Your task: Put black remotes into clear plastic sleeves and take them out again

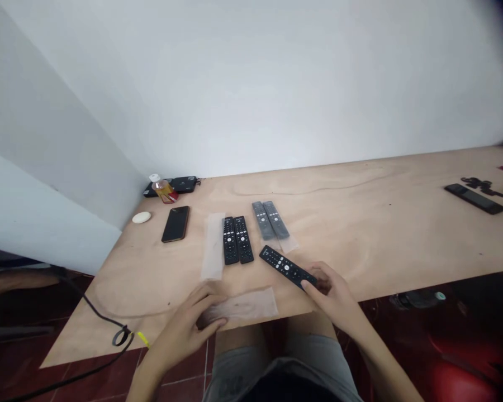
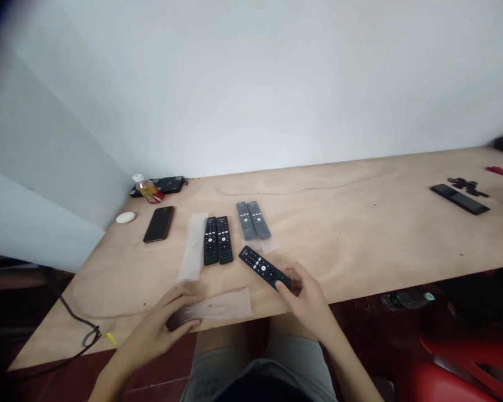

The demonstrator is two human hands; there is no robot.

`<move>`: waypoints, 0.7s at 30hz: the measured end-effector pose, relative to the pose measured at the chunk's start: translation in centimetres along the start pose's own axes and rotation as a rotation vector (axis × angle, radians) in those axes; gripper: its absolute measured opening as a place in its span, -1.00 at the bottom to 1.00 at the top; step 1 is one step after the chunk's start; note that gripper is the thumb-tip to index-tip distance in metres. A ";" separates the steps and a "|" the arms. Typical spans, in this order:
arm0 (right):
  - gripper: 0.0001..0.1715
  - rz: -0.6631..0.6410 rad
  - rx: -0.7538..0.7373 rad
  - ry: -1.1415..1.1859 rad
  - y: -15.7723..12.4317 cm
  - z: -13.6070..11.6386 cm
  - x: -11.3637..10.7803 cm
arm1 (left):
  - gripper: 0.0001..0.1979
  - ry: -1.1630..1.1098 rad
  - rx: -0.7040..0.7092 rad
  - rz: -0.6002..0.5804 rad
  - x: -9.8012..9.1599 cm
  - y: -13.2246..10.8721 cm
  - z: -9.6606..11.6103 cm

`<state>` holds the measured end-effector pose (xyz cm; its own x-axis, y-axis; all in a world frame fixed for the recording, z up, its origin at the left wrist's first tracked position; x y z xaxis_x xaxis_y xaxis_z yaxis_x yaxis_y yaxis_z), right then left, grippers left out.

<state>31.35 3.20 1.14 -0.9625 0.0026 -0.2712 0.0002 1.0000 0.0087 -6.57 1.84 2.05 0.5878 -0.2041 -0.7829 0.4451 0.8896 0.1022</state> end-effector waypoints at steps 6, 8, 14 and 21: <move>-0.62 -0.096 -0.156 -0.223 3.3 -2.4 5.4 | -0.64 -0.009 0.023 -0.007 0.3 0.8 0.7; -0.58 -0.101 -0.165 -0.323 4.5 -2.9 6.9 | -0.63 -0.019 0.028 -0.011 0.3 1.0 1.1; -0.65 -0.021 -0.150 -0.660 8.1 -3.6 9.4 | -0.75 -0.025 -0.004 0.037 1.2 2.0 1.8; -0.91 -0.219 -0.439 -0.547 4.5 -3.7 9.0 | -0.71 0.084 0.023 0.117 3.3 3.0 1.9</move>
<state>21.72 7.66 2.27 -0.6550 -0.0781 -0.7516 -0.3955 0.8829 0.2529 -2.03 3.06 0.98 0.5782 -0.0634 -0.8134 0.3929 0.8954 0.2095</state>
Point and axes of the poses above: each hand's wrist, its own y-axis towards the middle knuckle, its own x-axis out of the palm, z = x × y, the point moved 3 cm from there along y, towards the middle knuckle, and after that the axes turned 2 degrees about z, right-handed, at the moved point
